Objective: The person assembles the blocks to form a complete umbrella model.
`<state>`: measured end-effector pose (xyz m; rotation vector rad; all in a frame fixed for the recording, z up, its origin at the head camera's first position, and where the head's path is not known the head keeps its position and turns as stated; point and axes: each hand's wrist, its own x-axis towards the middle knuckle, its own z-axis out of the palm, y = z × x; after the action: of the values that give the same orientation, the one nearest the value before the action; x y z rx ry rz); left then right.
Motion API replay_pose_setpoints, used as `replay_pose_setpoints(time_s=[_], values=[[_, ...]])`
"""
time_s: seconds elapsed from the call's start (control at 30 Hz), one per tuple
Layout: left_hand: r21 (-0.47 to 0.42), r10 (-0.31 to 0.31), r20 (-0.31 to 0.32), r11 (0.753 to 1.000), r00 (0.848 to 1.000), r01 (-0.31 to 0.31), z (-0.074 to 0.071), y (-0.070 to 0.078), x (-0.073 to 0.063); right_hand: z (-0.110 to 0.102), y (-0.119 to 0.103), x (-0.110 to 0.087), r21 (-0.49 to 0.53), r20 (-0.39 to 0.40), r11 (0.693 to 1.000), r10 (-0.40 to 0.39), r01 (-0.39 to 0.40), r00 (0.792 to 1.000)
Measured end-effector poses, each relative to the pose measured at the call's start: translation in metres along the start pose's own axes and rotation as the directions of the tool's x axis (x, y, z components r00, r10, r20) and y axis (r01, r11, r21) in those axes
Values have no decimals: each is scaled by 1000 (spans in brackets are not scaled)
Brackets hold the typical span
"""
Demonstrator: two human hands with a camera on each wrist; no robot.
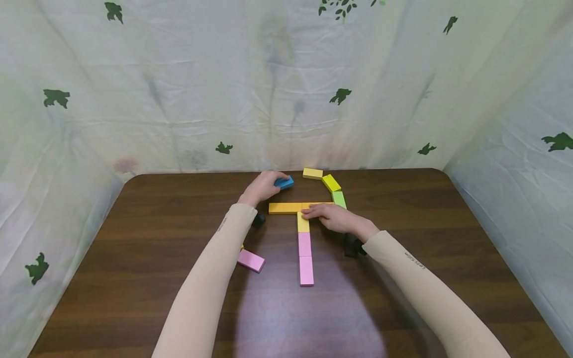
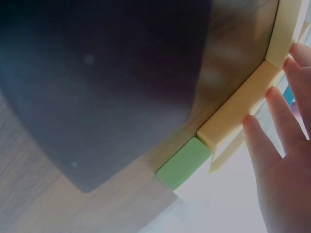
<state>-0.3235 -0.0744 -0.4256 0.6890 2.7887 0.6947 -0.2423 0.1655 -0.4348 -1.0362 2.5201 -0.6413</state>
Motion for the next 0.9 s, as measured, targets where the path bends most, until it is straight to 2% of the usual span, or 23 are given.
replay_pose_setpoints(time_s=[0.2,0.43,0.53,0.73,0.9], values=[[28,-32,25,999,999,31,4,3,11,0,-1,-2,-10,-13,999,-37,37,999],[130,-91,33,988,995,86,9,10,19,0,-1,-2,-10,-36,998,-69,69,997],[173,-84,27,982,996,78,11,14,20,-1,-2,-2,-11,-41,997,-82,81,996],[245,-27,24,969,999,20,8,25,17,-2,-2,-3,-8,-48,997,-79,79,996],[314,-51,91,949,995,20,4,32,11,0,0,-3,-21,-59,995,-100,99,993]])
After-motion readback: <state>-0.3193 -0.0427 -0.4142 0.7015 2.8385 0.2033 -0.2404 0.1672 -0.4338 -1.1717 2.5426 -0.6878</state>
